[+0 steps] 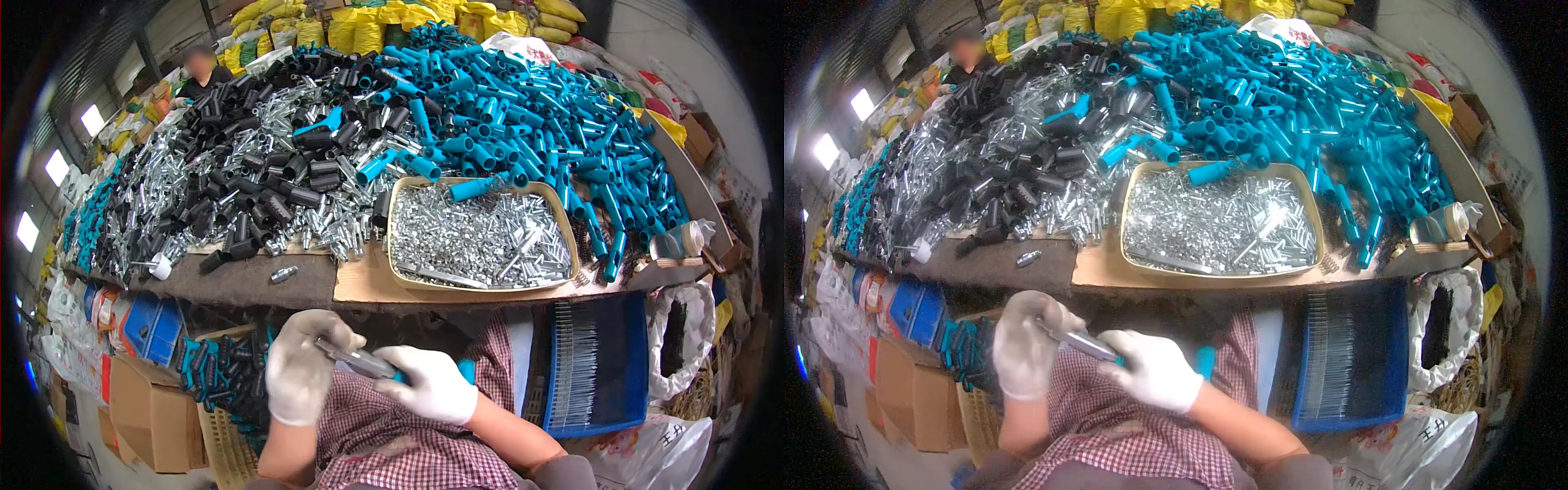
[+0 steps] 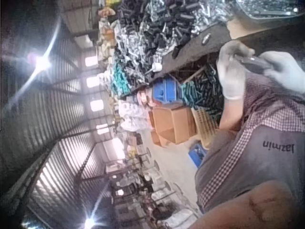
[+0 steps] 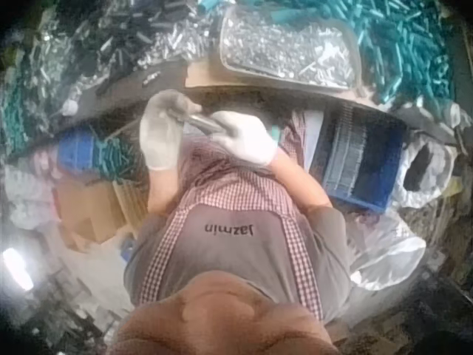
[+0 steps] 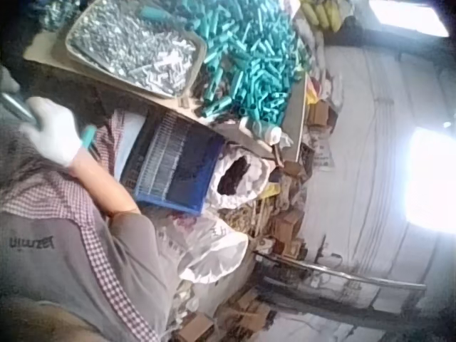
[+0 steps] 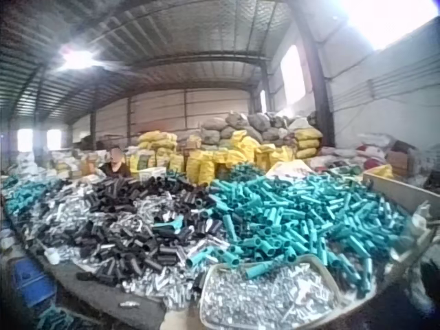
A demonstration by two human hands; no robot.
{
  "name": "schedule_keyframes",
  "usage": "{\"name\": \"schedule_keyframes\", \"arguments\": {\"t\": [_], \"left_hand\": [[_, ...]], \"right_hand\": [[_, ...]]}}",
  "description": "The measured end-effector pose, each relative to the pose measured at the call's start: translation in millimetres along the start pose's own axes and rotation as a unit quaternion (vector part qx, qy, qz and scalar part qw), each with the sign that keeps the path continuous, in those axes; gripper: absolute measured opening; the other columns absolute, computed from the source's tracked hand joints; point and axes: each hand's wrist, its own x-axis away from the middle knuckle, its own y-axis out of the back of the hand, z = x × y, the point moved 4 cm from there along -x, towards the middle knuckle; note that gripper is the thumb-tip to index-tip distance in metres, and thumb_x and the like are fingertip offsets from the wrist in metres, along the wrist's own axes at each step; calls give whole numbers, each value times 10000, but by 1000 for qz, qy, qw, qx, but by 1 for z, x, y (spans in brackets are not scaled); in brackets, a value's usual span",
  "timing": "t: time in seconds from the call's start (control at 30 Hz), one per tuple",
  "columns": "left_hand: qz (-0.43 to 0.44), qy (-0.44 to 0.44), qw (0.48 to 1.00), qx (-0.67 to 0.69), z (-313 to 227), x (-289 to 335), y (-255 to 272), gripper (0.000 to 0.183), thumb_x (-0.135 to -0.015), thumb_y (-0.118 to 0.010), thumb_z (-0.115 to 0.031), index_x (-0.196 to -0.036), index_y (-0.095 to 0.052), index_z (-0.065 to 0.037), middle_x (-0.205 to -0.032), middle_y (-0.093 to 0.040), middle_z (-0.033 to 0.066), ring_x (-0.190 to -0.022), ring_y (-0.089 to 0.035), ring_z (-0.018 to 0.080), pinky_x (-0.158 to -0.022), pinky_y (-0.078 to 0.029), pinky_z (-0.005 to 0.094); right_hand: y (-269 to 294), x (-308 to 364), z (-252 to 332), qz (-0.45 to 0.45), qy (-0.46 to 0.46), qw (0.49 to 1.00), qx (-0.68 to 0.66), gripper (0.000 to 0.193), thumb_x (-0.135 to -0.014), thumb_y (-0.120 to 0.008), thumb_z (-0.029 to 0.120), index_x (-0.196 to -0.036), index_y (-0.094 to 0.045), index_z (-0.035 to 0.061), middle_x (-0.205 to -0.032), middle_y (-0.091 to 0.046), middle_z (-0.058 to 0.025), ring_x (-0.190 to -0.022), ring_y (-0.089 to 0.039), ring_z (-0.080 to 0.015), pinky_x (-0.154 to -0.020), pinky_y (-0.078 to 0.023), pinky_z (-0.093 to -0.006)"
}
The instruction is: The person assembles tools by taking springs, metal pins, and metal cylinders from the trays, inserting them into plastic housings, and fitting handles onto the components by hand.
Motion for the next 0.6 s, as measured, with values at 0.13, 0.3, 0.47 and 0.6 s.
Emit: {"name": "schedule_keyframes", "arguments": {"t": [0.13,0.3,0.47,0.6], "left_hand": [[106,100,980,136,23,24,-10,315,-858,-703,-221,-825,-658,89,-653,-628,137,-539,-585,235,-546,-483,346],[236,100,966,-40,15,12,-23,429,-931,-641,-326,-924,-661,103,-696,-639,103,-617,-596,133,-549,-450,254],[5,-54,987,-152,8,26,-12,288,-942,-618,-207,-919,-652,78,-727,-635,113,-620,-605,154,-558,-465,288],[353,52,909,217,4,11,-44,175,-863,-677,-95,-923,-661,68,-722,-643,139,-547,-591,218,-531,-474,333]], "right_hand": [[-17,-4,-2,-86,153,972,156,255,-767,-716,151,-998,-649,64,-871,-690,-147,-735,-681,-291,-663,-533,-362],[-24,-5,-15,157,48,986,-17,243,-826,-728,181,-1034,-669,69,-811,-686,-139,-681,-655,-232,-654,-519,-358],[-19,-12,-2,-34,106,983,148,253,-758,-717,197,-978,-674,81,-823,-683,-173,-729,-655,-355,-641,-516,-390],[-25,-6,-10,268,73,953,-123,263,-781,-699,168,-1025,-680,72,-797,-682,-165,-678,-649,-330,-624,-524,-377]]}}
